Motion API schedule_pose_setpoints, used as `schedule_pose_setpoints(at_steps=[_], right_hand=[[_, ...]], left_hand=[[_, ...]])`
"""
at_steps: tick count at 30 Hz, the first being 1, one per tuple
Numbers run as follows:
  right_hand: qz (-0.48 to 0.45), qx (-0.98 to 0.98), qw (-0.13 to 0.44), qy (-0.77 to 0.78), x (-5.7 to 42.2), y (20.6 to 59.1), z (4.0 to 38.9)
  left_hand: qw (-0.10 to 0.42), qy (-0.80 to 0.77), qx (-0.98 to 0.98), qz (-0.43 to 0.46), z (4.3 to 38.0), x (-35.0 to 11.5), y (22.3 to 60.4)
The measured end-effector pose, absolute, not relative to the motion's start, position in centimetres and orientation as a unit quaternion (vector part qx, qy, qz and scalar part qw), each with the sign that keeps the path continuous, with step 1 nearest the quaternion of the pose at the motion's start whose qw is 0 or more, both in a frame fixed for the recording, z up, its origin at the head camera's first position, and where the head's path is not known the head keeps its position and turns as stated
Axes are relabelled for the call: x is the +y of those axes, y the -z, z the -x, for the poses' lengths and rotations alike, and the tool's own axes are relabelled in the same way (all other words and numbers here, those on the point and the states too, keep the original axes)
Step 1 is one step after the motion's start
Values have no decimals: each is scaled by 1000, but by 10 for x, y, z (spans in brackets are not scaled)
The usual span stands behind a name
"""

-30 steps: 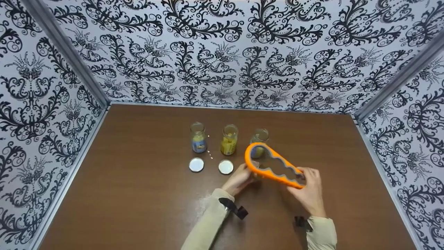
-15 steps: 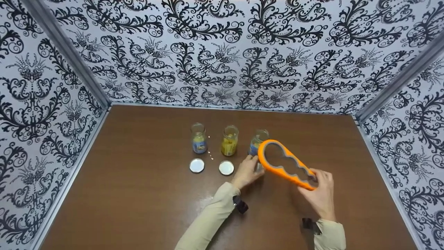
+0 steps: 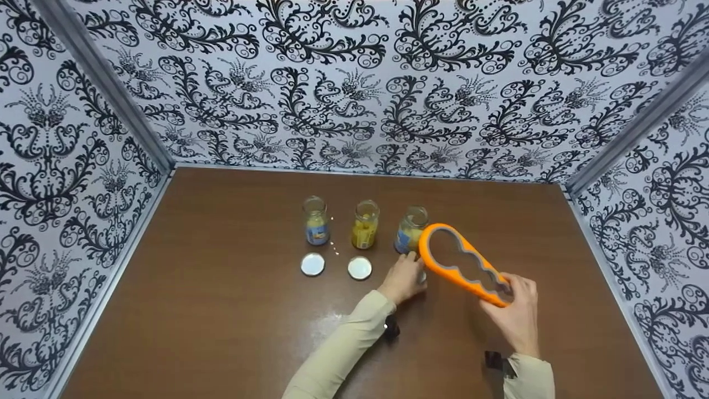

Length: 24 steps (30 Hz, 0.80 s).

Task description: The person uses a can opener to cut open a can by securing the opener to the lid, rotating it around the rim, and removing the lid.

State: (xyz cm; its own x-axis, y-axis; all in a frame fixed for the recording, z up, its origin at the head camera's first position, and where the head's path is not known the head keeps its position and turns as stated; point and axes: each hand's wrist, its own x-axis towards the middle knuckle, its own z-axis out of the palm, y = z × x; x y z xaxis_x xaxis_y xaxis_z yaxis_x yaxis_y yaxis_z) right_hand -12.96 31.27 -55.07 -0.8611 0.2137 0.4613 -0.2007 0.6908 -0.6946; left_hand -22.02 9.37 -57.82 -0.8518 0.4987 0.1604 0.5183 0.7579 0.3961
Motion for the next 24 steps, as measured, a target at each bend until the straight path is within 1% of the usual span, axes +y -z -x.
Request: schedule_pose_setpoints(at_steps=[15, 24], right_hand=[[20, -886, 245, -393, 314, 550, 125], [7, -885, 255, -390, 317, 553, 124]], left_hand=[[-3, 174, -941, 291, 227, 97, 579], [22, 158, -936, 313, 227, 98, 584]])
